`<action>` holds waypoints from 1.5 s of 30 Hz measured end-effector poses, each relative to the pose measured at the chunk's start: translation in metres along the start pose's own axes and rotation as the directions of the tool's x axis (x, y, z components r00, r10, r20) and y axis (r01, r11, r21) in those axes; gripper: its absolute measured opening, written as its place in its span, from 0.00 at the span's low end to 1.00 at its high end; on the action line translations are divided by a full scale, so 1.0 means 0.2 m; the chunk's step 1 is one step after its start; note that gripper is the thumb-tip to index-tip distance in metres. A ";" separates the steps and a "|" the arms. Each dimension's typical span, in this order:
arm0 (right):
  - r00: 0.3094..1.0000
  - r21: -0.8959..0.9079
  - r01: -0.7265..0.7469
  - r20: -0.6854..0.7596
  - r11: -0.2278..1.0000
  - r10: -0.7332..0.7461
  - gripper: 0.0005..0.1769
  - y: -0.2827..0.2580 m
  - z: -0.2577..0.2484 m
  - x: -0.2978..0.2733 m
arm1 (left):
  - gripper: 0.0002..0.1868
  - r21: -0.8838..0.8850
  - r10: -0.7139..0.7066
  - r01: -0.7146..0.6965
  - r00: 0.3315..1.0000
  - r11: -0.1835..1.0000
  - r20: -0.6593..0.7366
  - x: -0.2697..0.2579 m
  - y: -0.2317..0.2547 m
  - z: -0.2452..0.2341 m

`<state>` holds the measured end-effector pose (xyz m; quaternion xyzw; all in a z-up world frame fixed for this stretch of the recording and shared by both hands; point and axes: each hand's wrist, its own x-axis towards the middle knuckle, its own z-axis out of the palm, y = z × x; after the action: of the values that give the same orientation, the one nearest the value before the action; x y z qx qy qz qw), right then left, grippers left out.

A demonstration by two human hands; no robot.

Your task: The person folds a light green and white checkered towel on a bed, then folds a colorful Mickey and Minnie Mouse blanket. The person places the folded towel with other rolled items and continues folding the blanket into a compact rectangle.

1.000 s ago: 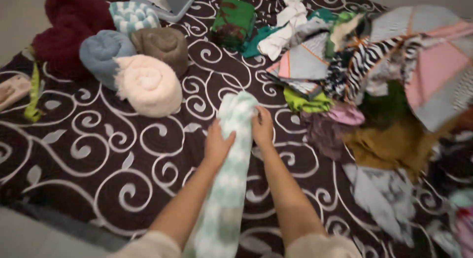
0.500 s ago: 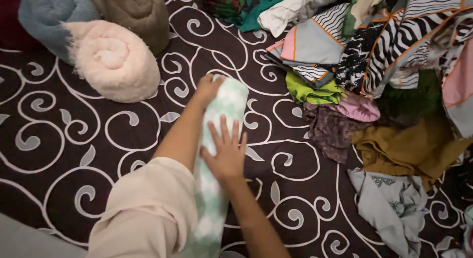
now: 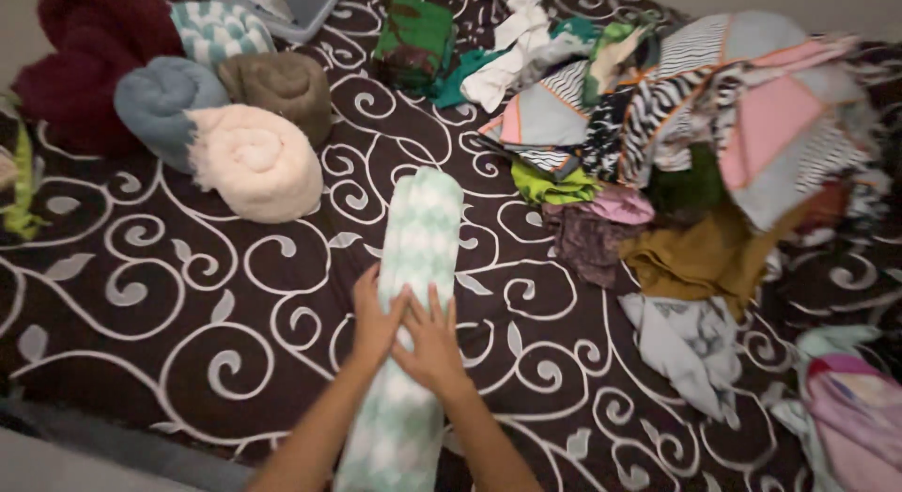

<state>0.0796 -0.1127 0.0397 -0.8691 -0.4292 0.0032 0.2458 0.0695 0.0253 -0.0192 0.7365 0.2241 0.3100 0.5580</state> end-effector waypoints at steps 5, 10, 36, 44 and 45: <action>0.995 0.012 -0.072 0.073 0.997 0.071 0.38 -0.37 -0.02 -0.45 | 0.41 -0.109 -0.381 0.393 0.917 0.913 0.115 -0.78 -0.07 -0.35; 0.980 -0.029 -0.159 0.120 0.987 0.162 0.40 -0.69 0.07 -0.86 | 0.41 -0.166 -0.331 0.367 0.920 0.915 0.209 -1.26 -0.25 -0.61; 0.991 -0.103 0.082 -0.095 0.991 -0.092 0.56 -0.89 -0.11 -1.46 | 0.74 0.251 -0.666 0.780 0.265 0.573 0.697 -1.09 0.19 -0.96; 0.923 0.505 -0.360 0.314 0.785 0.221 0.26 -0.65 -0.21 -1.17 | 0.44 0.279 -0.220 -0.002 0.608 0.960 0.763 -0.74 0.33 -0.88; 0.930 0.539 -0.359 0.279 0.762 0.241 0.25 -0.60 -0.21 -1.13 | 0.41 0.059 -0.125 0.140 0.530 0.988 0.839 -0.68 0.34 -0.83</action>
<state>-0.1430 -0.2385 0.0807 -0.8050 -0.2841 0.2575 0.4527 -0.1453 0.0280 0.0481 0.7711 -0.0180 -0.1221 0.6247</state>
